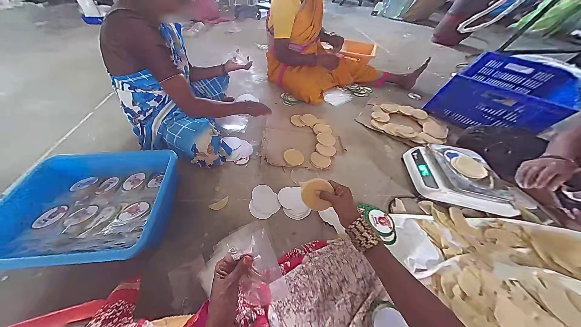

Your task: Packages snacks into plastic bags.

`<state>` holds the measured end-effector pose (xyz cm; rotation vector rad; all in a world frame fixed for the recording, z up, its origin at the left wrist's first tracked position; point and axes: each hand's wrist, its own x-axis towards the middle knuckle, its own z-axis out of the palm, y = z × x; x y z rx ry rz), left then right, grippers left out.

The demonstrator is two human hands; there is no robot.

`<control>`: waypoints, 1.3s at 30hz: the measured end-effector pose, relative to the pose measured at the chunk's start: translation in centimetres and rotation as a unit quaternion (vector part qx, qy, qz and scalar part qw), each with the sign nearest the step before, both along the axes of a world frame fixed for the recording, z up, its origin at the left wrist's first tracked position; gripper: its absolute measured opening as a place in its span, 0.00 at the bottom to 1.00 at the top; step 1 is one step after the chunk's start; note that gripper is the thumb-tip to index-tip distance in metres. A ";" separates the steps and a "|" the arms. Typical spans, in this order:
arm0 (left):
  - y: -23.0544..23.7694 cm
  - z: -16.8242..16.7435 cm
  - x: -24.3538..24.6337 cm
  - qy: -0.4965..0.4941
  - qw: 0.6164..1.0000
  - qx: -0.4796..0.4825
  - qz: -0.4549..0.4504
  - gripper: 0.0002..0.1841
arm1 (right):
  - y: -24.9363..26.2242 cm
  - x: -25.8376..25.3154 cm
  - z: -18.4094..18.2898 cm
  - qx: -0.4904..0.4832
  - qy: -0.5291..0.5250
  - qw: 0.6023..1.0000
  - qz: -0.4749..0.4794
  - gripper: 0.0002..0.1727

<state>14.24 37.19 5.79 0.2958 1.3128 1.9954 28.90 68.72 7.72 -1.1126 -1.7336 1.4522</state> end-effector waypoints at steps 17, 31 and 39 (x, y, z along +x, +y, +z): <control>-1.0 -1.2 7.3 -0.089 0.995 0.001 -0.041 0.06 | -19.4 4.5 1.1 -0.105 -0.026 0.970 0.219 0.16; -0.7 -2.3 6.9 -0.088 0.995 -0.042 -0.006 0.10 | -19.6 22.8 2.0 -0.026 -0.339 0.939 -0.058 0.42; -0.9 -2.1 6.9 -0.088 0.995 -0.052 -0.017 0.09 | -20.2 21.7 2.4 0.029 -0.151 0.983 -0.100 0.14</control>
